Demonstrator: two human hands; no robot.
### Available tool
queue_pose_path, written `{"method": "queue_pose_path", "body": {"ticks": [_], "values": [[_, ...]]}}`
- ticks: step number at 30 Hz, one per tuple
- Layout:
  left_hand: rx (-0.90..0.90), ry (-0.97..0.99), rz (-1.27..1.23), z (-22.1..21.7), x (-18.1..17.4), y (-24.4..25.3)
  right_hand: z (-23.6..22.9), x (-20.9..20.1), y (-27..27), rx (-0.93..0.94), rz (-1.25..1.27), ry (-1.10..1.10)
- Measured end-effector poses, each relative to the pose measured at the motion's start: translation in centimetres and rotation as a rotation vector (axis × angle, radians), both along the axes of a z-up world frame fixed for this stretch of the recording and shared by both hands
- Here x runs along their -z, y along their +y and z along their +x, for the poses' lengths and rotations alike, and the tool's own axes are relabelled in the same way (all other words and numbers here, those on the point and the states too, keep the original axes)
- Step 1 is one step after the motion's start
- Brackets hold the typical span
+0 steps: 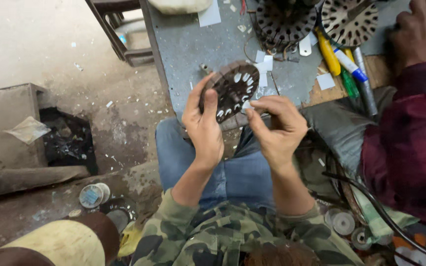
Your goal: The person inserts small white rectangular pieces into the slots of a circular motor stator. They repeatedly pick up pieces from the table and place them into the slots, occasionally rotating the stator to access different positions.
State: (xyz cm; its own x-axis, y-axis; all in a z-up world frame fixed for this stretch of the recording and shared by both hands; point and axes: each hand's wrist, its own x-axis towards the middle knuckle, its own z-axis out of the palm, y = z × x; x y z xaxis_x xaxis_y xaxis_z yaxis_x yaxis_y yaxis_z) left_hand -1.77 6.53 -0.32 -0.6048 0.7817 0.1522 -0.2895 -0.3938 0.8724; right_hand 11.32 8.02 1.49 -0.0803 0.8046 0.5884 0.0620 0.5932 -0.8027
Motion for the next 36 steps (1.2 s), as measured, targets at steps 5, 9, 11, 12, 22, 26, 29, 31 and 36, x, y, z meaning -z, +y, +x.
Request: {"method": "queue_pose_path", "body": {"ticks": [5, 9, 11, 12, 22, 26, 29, 31, 36], "values": [[-0.202, 0.366, -0.002, -0.1, -0.1, -2.7, -2.6, -0.1, -0.6, -0.007, 0.005, -0.021], [-0.226, 0.438, 0.071, 0.1, -0.3, -3.5, -3.7, 0.0, -0.8, -0.018, -0.062, 0.016], [-0.232, 0.447, 0.084, 0.3, -0.4, -3.6, -3.6, 0.1, -0.6, 0.008, -0.019, 0.006], [-0.237, 0.507, 0.094, 0.4, -0.4, -3.6, -3.4, 0.3, -0.7, 0.021, 0.000, -0.002], [-0.231, 0.725, 0.107, 0.3, -0.5, -4.4, -3.4, 1.6, -2.5, 0.107, -0.023, 0.098], [-0.090, 0.648, 0.123, -1.6, -0.5, -4.2, -1.8, 0.2, -1.7, 0.163, 0.217, -0.233], [0.124, 0.626, 0.143, -3.5, -0.7, -3.7, -1.4, -0.8, 0.3, 0.236, 0.367, -0.228], [0.206, 0.600, 0.171, -4.3, -1.0, -3.2, -0.8, -1.5, 2.0, -0.151, 0.095, 0.004], [0.298, 0.639, 0.173, -5.0, -2.1, -2.6, 1.1, -2.2, 4.4, -0.459, -0.099, -0.110]]}}
